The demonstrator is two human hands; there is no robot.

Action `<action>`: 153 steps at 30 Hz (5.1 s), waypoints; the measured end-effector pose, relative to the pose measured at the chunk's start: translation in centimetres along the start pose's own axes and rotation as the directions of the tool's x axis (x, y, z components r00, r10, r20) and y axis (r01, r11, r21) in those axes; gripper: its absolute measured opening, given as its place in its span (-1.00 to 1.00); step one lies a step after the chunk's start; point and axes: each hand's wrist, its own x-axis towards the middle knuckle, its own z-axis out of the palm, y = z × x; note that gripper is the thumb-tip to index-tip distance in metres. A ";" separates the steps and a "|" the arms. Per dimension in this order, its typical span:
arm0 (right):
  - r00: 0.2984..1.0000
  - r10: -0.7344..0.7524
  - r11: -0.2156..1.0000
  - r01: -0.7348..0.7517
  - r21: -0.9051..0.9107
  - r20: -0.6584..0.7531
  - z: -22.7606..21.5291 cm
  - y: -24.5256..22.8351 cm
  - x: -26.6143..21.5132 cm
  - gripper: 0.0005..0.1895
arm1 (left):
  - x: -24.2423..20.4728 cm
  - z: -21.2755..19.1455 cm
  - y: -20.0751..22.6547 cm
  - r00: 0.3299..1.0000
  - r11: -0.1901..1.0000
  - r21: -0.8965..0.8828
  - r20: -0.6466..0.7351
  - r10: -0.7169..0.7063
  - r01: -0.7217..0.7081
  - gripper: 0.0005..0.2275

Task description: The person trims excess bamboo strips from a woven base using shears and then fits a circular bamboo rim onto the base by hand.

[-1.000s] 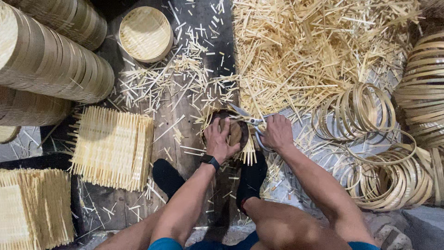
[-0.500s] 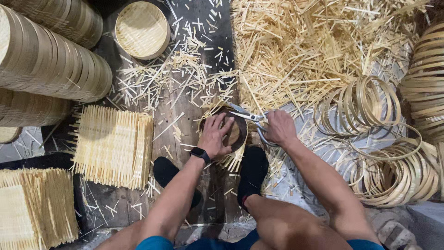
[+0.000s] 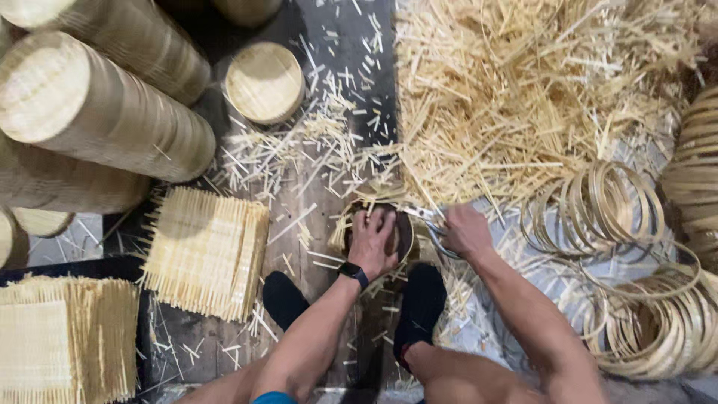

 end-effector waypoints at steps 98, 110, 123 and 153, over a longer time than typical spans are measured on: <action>0.986 -0.027 0.988 0.052 -0.146 0.166 1.7 4.0 -0.1 -0.39 | 0.7 -0.2 -1.6 0.991 0.999 -0.018 0.130 -0.027 0.029 -0.09; 0.952 0.054 0.994 -0.021 -0.110 0.303 0.2 2.6 1.1 -0.47 | 2.1 -2.2 -2.8 0.947 0.992 -0.014 0.295 0.127 -0.129 -0.18; 0.955 0.001 0.991 0.038 -0.125 0.295 -1.5 -0.1 2.1 -0.26 | 3.0 -2.2 -2.9 0.876 0.959 -0.057 0.394 0.278 -0.278 -0.20; 0.951 0.232 0.478 -0.294 0.828 0.204 9.8 -3.2 2.5 -0.81 | 8.4 5.5 -10.3 0.790 0.734 -0.292 0.220 -0.572 0.613 -0.74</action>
